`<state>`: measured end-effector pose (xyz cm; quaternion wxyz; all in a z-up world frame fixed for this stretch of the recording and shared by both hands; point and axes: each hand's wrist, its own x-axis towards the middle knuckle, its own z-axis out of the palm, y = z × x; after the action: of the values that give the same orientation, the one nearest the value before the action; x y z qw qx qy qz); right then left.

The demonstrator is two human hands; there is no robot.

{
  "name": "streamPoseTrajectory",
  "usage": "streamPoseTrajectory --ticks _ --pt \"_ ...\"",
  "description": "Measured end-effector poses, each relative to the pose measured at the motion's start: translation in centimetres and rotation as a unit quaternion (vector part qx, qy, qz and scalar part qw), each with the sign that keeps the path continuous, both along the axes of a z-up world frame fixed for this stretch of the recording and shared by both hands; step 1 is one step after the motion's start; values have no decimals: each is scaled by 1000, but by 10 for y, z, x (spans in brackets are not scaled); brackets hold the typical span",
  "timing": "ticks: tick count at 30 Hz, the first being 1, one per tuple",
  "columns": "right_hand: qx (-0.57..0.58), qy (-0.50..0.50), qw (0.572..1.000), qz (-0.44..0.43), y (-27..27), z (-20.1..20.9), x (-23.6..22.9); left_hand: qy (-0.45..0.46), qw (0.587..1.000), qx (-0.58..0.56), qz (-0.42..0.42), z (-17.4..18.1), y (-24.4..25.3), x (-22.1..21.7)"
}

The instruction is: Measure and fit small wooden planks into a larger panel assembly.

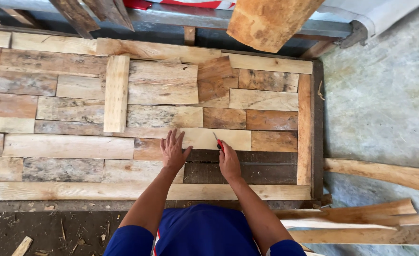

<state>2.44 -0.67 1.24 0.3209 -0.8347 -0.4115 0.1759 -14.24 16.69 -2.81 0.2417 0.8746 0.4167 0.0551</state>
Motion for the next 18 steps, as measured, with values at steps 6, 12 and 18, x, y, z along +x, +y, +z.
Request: streamPoseTrajectory --ticks 6,12,18 --pt "42 -54 996 -63 -23 2 18 9 995 -6 -100 -4 -41 33" --pt "27 -48 995 -82 -52 -5 33 28 989 5 -143 -6 -76 55" --pt "6 -26 998 -64 -67 -11 44 56 992 -12 -112 -5 -81 65"
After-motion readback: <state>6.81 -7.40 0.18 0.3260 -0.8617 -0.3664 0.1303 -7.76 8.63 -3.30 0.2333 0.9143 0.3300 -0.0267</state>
